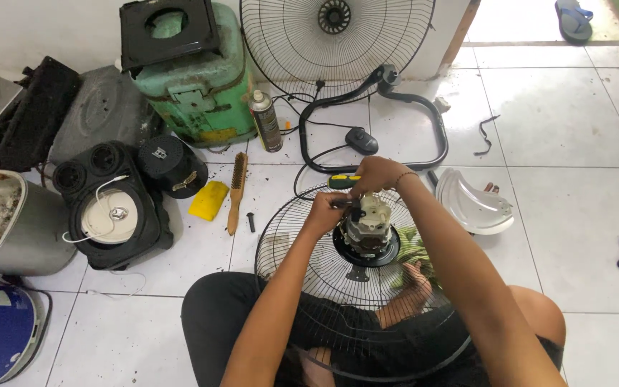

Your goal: The person sits on the floor with a fan guard across their lap and uses a screwdriver to unscrew and remove the motor housing from the fan. They set the housing aside, reposition the guard, and fit a metal bracket and plastic cover onto the guard, tightening screws by hand.

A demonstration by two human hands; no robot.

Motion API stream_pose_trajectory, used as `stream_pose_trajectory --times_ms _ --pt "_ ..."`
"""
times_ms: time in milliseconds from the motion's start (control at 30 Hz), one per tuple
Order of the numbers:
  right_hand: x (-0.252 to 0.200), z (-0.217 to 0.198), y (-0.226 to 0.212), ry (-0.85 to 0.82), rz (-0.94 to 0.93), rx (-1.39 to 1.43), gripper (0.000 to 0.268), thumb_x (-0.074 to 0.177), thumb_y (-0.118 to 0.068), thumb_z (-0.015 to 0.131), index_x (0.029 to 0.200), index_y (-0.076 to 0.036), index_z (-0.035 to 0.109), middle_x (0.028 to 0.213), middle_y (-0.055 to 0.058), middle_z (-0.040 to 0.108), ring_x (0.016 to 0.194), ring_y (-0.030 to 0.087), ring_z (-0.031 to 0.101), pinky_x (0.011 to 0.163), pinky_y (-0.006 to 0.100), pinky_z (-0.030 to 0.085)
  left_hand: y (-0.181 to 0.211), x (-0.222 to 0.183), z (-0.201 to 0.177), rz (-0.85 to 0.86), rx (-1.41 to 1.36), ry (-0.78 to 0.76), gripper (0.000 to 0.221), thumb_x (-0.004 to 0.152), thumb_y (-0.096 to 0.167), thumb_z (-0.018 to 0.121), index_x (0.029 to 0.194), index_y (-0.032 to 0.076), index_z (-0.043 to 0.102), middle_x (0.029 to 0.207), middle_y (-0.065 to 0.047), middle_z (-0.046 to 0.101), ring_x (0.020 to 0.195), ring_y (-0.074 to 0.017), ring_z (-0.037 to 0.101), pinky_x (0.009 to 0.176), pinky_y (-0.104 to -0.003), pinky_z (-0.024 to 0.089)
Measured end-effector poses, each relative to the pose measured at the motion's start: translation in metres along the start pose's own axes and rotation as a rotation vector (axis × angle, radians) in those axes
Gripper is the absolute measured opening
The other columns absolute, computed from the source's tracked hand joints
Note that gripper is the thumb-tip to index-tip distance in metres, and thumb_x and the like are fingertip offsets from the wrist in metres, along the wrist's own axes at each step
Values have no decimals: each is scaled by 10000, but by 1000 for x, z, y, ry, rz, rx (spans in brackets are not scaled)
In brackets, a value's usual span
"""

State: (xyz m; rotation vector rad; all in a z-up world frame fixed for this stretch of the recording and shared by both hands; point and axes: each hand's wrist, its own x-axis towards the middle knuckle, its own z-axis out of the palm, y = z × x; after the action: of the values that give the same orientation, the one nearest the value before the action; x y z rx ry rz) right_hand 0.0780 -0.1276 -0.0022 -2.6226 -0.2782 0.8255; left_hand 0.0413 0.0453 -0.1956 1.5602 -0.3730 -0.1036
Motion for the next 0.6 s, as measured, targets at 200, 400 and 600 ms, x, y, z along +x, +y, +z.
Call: stream_pose_trajectory --times_ms 200,400,600 --pt "16 11 15 97 -103 -69 525 627 -433 885 664 45 673 647 162 681 625 282 644 631 418 510 1 -3 2 -21 -59 77 208 831 -107 713 1011 -20 769 962 -87 791 872 -100 731 799 -255 596" --pt "19 16 20 121 -77 43 427 608 -407 893 716 -14 763 640 120 700 609 231 661 616 378 521 32 -11 5 -33 2 181 234 823 -138 686 1005 -30 785 946 -102 804 846 -121 745 778 -252 596" --pt "2 12 13 68 2 240 398 678 -341 894 690 18 725 584 62 578 511 186 498 474 359 377 41 -10 7 102 -24 218 183 793 -144 739 937 -38 775 925 -87 757 842 -107 715 767 -239 576"
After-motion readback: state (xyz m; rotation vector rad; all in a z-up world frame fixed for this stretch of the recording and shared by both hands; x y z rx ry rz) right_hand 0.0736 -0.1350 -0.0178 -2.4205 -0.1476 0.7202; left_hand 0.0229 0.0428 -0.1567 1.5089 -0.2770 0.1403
